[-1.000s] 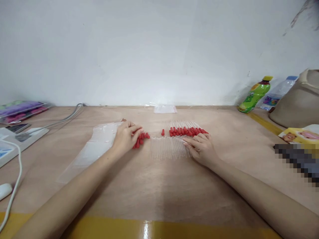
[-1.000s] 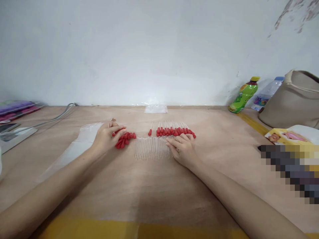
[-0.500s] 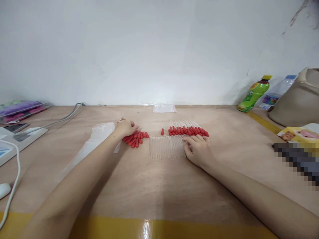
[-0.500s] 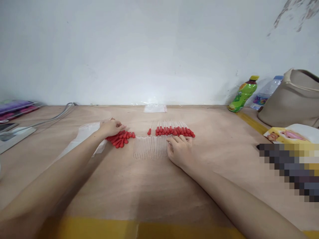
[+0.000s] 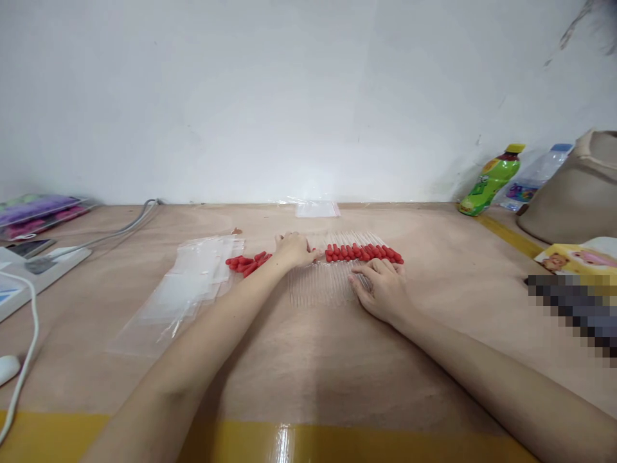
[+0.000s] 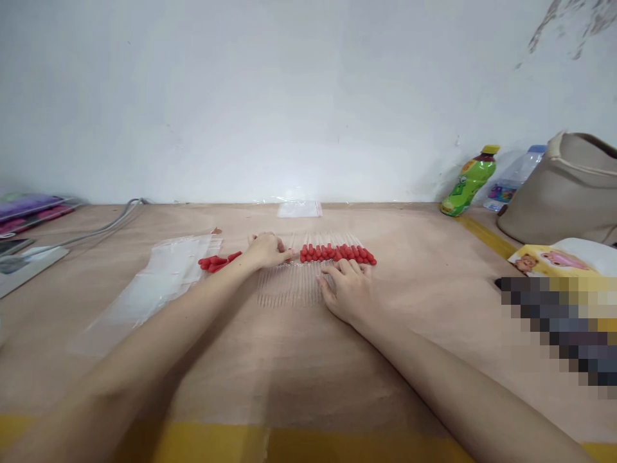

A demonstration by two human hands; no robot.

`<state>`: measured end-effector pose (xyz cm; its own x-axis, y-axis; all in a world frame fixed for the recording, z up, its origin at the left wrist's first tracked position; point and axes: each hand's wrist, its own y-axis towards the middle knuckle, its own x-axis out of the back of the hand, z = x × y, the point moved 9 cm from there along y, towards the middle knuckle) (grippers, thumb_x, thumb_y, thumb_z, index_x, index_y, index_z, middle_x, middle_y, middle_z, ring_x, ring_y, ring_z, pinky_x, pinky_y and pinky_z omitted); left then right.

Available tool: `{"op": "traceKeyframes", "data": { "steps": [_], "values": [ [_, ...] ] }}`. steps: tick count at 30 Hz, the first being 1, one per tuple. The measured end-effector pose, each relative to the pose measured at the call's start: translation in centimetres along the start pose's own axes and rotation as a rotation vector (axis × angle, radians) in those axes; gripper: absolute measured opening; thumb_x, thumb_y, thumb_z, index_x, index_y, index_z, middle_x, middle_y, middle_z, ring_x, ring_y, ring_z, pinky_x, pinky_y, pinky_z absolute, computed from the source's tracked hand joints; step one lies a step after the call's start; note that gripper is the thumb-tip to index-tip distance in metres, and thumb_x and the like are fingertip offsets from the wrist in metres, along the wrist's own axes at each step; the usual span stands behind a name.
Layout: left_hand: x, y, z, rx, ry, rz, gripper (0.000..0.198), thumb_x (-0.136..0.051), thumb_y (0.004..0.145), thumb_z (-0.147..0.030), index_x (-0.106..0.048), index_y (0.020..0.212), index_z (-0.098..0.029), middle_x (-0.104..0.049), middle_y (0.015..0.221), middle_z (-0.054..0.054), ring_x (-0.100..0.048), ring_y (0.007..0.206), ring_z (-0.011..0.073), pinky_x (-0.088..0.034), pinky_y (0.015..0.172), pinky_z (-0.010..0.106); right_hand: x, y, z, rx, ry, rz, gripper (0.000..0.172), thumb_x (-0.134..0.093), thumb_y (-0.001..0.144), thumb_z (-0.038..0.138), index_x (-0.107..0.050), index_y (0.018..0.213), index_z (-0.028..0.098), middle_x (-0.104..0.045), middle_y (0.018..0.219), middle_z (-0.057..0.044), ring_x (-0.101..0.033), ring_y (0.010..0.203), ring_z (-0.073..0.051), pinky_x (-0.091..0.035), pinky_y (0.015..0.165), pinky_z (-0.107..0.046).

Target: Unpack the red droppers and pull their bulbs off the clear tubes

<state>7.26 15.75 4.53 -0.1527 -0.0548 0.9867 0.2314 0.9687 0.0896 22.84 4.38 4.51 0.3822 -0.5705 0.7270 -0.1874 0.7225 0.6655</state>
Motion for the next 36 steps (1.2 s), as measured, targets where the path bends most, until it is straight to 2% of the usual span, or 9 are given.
{"op": "traceKeyframes", "data": {
  "steps": [4,8,10,12,16,19,27,31,36],
  "values": [
    [-0.1,0.4,-0.1,0.073,-0.001,0.006,0.033,-0.053,0.069,-0.044,-0.063,0.053,-0.017,-0.063,0.069,0.01,-0.056,0.084,0.0291,-0.034,0.08,0.043,0.1,0.1,-1.0,-0.06,0.043,-0.028,0.02,-0.05,0.082,0.032,-0.065,0.079,0.02,-0.058,0.072,-0.002,-0.05,0.073,-0.015,-0.026,0.074,-0.032],
    [2.1,-1.2,0.6,0.114,0.019,-0.143,0.033,-0.045,0.076,-0.039,-0.064,0.065,-0.015,-0.062,0.083,0.012,-0.053,0.092,0.0297,-0.03,0.083,0.044,0.2,0.1,-1.3,-0.047,0.082,-0.07,0.017,-0.051,0.081,0.031,-0.064,0.083,0.02,-0.058,0.073,-0.002,-0.051,0.074,-0.016,-0.029,0.075,-0.034],
    [3.6,-3.2,0.3,0.007,0.026,-0.284,0.03,-0.044,0.078,-0.038,-0.063,0.069,-0.015,-0.06,0.087,0.011,-0.051,0.093,0.0272,-0.029,0.084,0.043,0.5,0.2,-0.9,0.0,0.128,-0.1,0.019,-0.052,0.08,0.029,-0.063,0.091,0.019,-0.059,0.08,-0.004,-0.053,0.079,-0.018,-0.034,0.077,-0.035],
    [4.6,-5.9,-0.4,-0.191,0.034,-0.413,0.023,-0.048,0.078,-0.034,-0.06,0.071,-0.016,-0.06,0.083,0.008,-0.052,0.088,0.0239,-0.03,0.082,0.041,0.9,0.2,-0.1,0.071,0.191,-0.125,0.028,-0.052,0.08,0.029,-0.058,0.105,0.017,-0.059,0.095,-0.009,-0.053,0.091,-0.021,-0.038,0.081,-0.036],
    [3.8,-11.2,-0.9,-0.517,0.075,-0.484,0.016,-0.048,0.081,-0.029,-0.058,0.075,-0.017,-0.061,0.082,0.006,-0.053,0.083,0.0203,-0.032,0.08,0.04,1.0,0.1,2.2,0.24,0.239,-0.1,0.047,-0.052,0.08,0.035,-0.045,0.124,0.018,-0.051,0.121,-0.012,-0.046,0.112,-0.024,-0.038,0.093,-0.04],
    [3.4,-13.5,-1.0,-0.632,0.043,-0.561,0.012,-0.051,0.081,-0.027,-0.057,0.075,-0.018,-0.062,0.082,0.004,-0.054,0.08,0.0182,-0.033,0.08,0.038,0.4,-0.2,3.7,0.35,0.216,-0.037,0.043,-0.052,0.081,0.037,-0.049,0.12,0.021,-0.052,0.122,-0.009,-0.044,0.116,-0.024,-0.033,0.098,-0.044],
    [3.3,-14.1,-1.9,-0.691,-0.096,-0.655,0.01,-0.058,0.079,-0.026,-0.056,0.083,-0.018,-0.065,0.085,0.004,-0.057,0.082,0.0179,-0.041,0.079,0.037,-0.2,-0.5,4.9,0.408,0.204,0.009,0.015,-0.051,0.084,0.03,-0.065,0.087,0.024,-0.064,0.105,-0.001,-0.05,0.11,-0.019,-0.027,0.1,-0.046],
    [2.5,-14.0,-2.6,-0.757,-0.086,-0.585,0.03,-0.057,0.08,-0.032,-0.056,0.106,-0.017,-0.062,0.107,0.008,-0.055,0.102,0.0208,-0.043,0.091,0.039,-0.2,-0.5,5.3,0.418,0.218,0.024,0.014,-0.052,0.084,0.03,-0.065,0.088,0.026,-0.065,0.102,0.0,-0.051,0.107,-0.019,-0.027,0.1,-0.046],
    [1.6,-14.5,-3.5,-0.866,-0.019,-0.608,0.016,-0.053,0.084,-0.023,-0.06,0.096,-0.017,-0.067,0.1,0.004,-0.06,0.099,0.0171,-0.042,0.098,0.04,-0.2,-0.4,5.9,0.431,0.235,0.075,0.018,-0.051,0.084,0.032,-0.065,0.092,0.025,-0.065,0.101,-0.002,-0.052,0.107,-0.019,-0.026,0.101,-0.047]
  ]
}}
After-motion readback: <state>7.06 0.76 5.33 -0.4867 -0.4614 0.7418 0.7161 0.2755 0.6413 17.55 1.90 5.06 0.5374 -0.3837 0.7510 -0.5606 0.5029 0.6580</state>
